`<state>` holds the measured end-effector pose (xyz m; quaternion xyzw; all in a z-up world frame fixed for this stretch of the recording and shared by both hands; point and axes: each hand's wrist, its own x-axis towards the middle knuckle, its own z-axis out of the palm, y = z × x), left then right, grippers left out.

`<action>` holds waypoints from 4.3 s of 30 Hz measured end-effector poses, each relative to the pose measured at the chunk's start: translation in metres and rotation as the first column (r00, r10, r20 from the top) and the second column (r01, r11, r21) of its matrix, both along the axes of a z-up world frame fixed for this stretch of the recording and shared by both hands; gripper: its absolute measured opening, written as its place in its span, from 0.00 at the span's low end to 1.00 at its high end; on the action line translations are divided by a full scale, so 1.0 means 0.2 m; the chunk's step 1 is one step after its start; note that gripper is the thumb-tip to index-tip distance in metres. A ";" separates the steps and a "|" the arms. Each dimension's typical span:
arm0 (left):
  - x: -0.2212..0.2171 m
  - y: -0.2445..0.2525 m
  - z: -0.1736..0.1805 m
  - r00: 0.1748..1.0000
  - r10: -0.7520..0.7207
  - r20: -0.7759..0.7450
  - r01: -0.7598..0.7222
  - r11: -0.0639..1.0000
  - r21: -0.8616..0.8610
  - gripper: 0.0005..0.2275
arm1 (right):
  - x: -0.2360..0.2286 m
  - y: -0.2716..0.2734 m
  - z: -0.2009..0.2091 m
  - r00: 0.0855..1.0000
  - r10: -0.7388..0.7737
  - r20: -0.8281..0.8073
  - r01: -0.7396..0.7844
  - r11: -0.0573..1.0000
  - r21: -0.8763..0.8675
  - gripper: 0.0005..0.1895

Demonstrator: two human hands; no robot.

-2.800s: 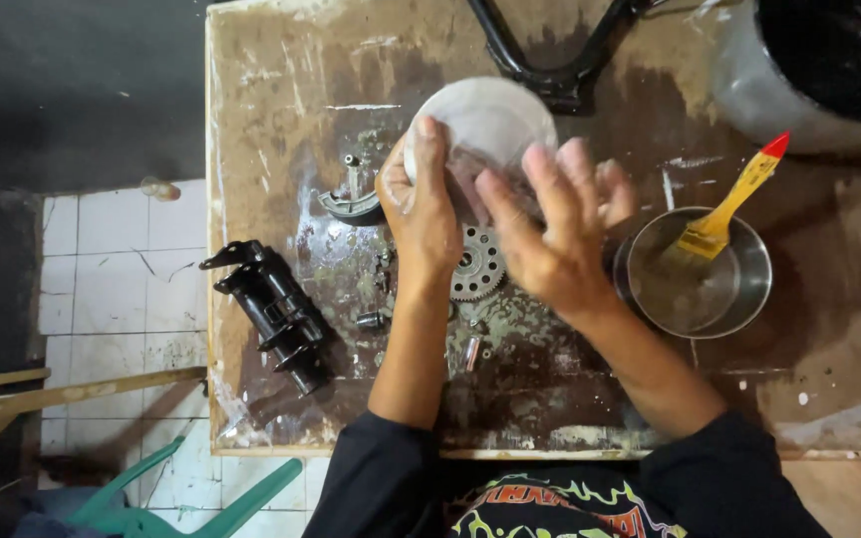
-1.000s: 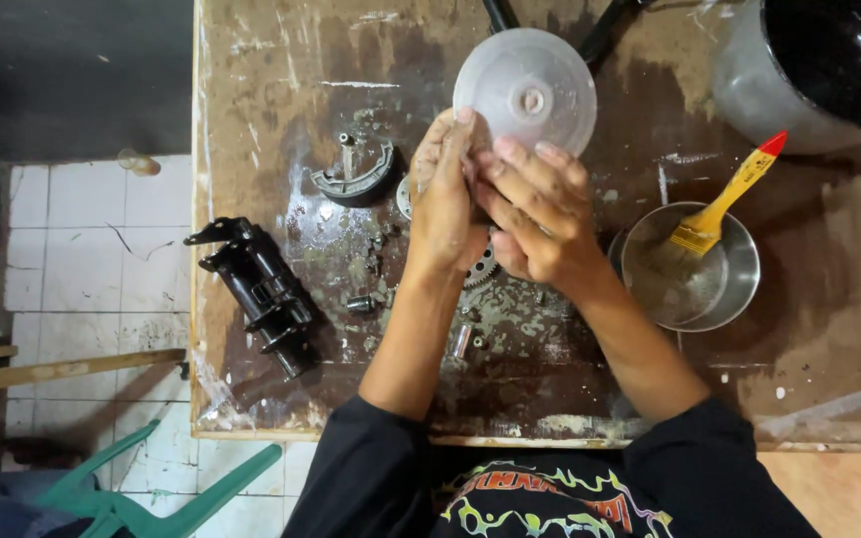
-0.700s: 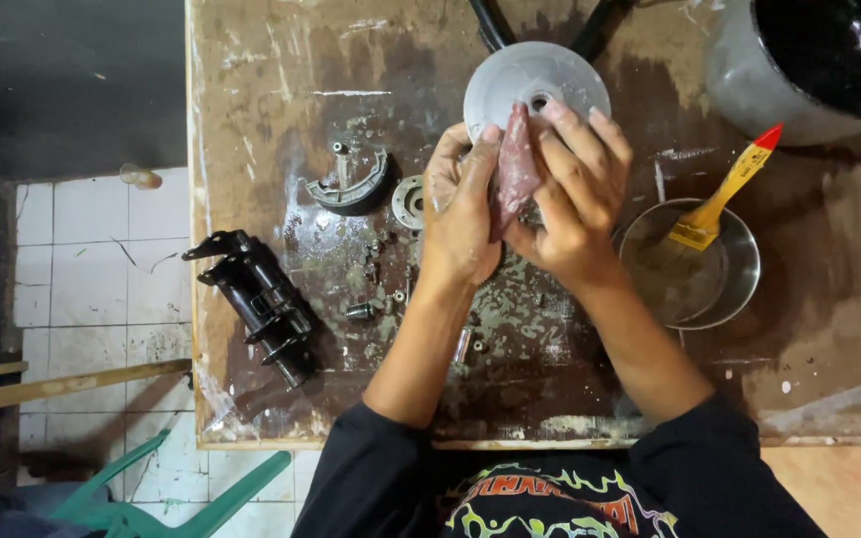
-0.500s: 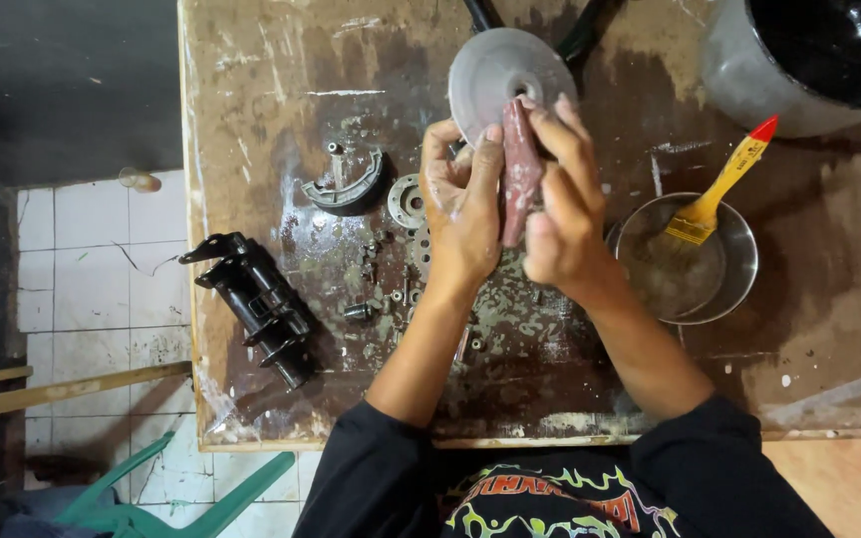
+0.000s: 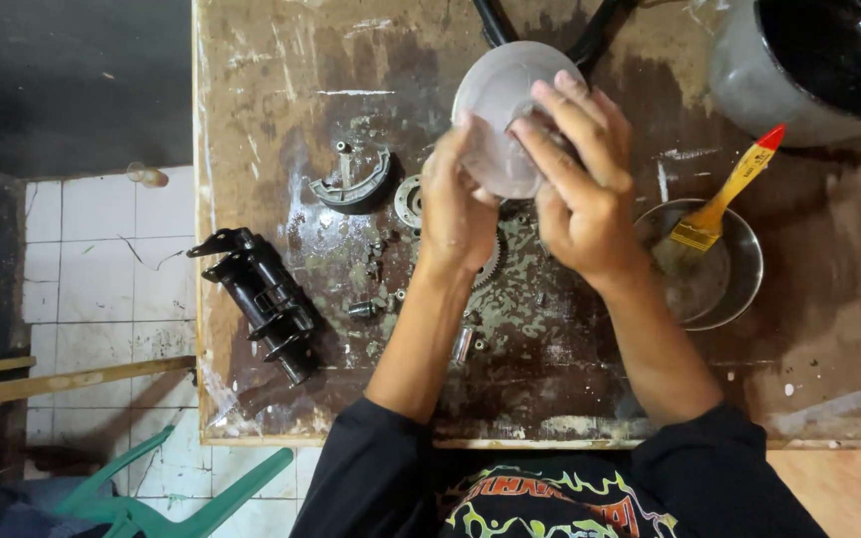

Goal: The person cleans various disassembled mechanical parts on a workbench. They use a brush to scrub a circular metal component, then switch to a cloth to wipe it down. They also clean a curved metal part and other smaller components using the brush and cloth, repeatedly dipping the brush into a metal bowl containing liquid.

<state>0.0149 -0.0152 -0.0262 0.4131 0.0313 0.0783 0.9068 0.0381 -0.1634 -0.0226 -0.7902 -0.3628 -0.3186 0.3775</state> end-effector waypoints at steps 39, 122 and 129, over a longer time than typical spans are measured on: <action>0.11 0.12 -0.19 0.964 -0.148 0.222 0.080 0.953 0.291 0.38 | -0.13 0.35 -0.07 0.942 0.298 -0.157 -0.277 0.951 0.139 0.28; -0.04 -0.12 -0.03 0.890 -0.336 0.307 0.365 0.930 -0.038 0.35 | -0.04 0.02 0.14 0.993 -0.108 -0.040 0.099 0.978 -0.183 0.31; -0.03 -0.08 0.06 0.895 -0.252 0.367 0.337 0.923 -0.187 0.38 | -0.21 0.10 -0.07 0.999 -0.051 0.013 0.053 0.966 -0.252 0.31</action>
